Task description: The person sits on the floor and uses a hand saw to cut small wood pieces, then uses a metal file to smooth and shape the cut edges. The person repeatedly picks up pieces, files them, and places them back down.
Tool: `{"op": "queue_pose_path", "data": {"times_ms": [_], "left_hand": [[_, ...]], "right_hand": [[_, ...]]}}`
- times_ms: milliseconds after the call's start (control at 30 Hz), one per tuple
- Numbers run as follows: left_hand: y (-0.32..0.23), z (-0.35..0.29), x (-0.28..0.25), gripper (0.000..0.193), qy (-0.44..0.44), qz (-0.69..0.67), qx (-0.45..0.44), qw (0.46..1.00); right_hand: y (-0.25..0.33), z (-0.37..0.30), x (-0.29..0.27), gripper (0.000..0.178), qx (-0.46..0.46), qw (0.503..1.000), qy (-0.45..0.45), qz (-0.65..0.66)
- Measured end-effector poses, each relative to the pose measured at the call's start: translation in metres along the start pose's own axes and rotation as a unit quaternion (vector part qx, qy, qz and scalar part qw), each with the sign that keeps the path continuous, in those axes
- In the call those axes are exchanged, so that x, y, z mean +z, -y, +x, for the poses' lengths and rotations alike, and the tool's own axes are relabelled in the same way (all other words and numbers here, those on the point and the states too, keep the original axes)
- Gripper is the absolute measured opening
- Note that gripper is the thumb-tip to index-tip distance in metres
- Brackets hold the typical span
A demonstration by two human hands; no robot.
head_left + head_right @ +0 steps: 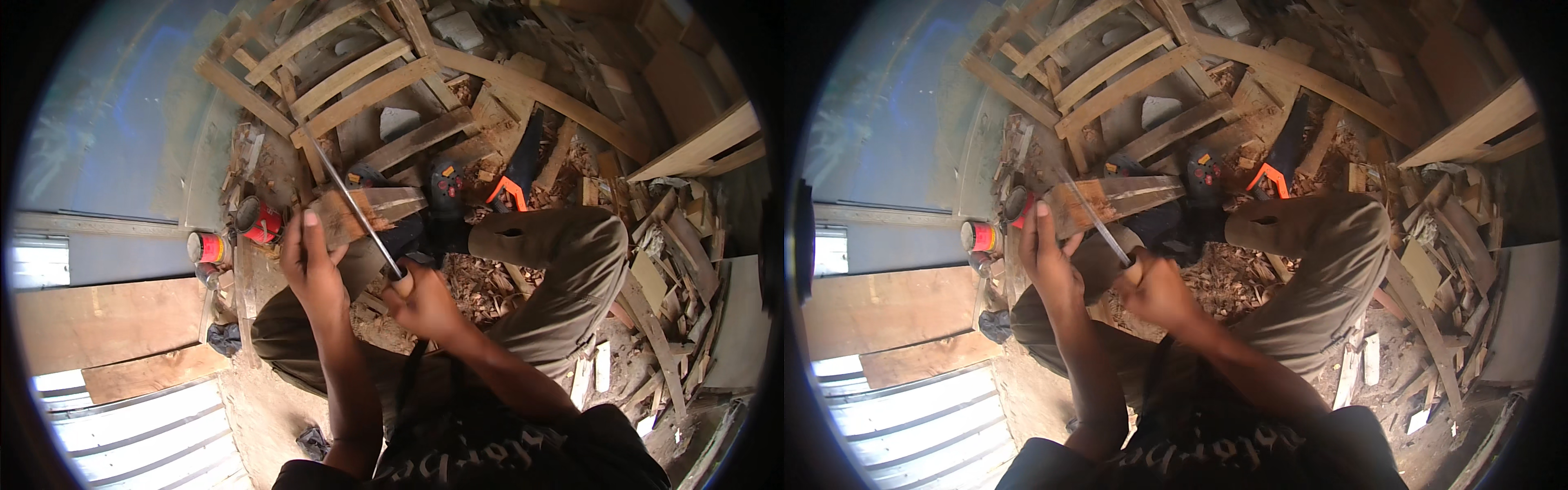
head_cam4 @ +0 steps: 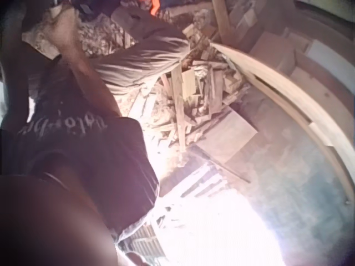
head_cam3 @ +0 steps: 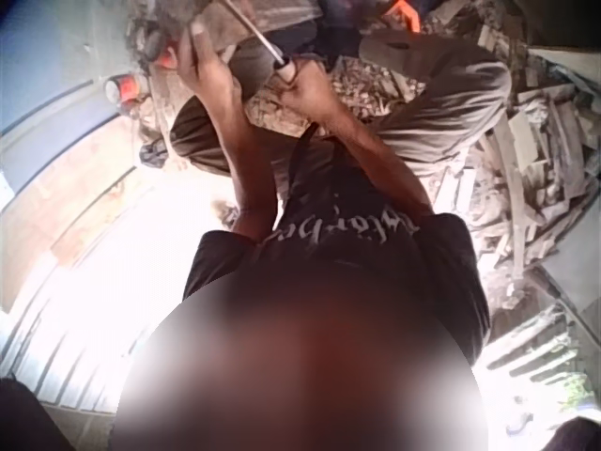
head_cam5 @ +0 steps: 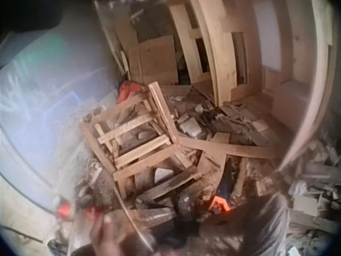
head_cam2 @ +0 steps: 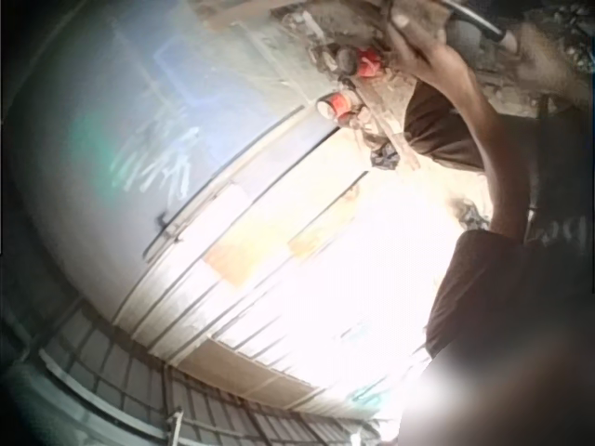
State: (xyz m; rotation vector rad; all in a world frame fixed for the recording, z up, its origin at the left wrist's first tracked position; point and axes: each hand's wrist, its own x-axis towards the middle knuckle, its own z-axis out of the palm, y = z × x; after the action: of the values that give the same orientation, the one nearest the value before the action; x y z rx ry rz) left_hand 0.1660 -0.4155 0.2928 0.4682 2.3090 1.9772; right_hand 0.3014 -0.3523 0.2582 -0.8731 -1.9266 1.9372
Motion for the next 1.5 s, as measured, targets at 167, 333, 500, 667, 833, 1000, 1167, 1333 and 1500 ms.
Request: {"op": "queue_pose_path", "data": {"times_ms": [167, 333, 500, 667, 833, 1000, 1167, 1333, 1500], "left_hand": [[-0.002, -0.002, 0.002, 0.04, -0.015, -0.021, -0.046, 0.999], [0.001, -0.008, 0.005, 0.036, -0.016, -0.027, -0.049, 0.998], [0.003, -0.006, 0.005, 0.021, -0.05, -0.026, -0.024, 0.998], [0.007, -0.016, 0.001, 0.018, -0.012, -0.02, 0.037, 0.999], [0.012, -0.02, -0.006, 0.021, -0.008, -0.009, 0.096, 0.995], [0.017, -0.023, -0.009, 0.023, -0.017, 0.011, 0.076, 0.997], [0.017, -0.023, -0.008, 0.026, -0.048, 0.11, 0.159, 0.98], [0.017, -0.028, -0.008, 0.027, -0.023, -0.031, 0.049, 0.998], [0.018, -0.028, -0.015, 0.029, -0.032, 0.06, 0.079, 0.995]], "right_hand": [[-0.024, -0.004, 0.009, 0.025, -0.05, 0.999, -0.004, -0.004], [-0.015, -0.014, 0.01, 0.022, -0.159, 0.983, -0.076, 0.046], [0.002, -0.011, 0.003, 0.021, 0.009, 0.999, -0.032, -0.035], [-0.001, -0.016, -0.005, 0.024, -0.258, 0.963, -0.072, 0.041], [-0.007, -0.019, -0.001, 0.028, 0.024, 0.998, 0.011, -0.055], [-0.012, -0.029, -0.002, 0.029, -0.207, 0.976, -0.064, -0.004], [-0.022, -0.027, -0.005, 0.033, -0.038, 0.997, -0.017, -0.06], [-0.019, -0.024, -0.011, 0.028, -0.025, 0.996, 0.015, -0.086], [-0.021, -0.033, -0.01, 0.039, -0.099, 0.995, 0.015, 0.005]]}}
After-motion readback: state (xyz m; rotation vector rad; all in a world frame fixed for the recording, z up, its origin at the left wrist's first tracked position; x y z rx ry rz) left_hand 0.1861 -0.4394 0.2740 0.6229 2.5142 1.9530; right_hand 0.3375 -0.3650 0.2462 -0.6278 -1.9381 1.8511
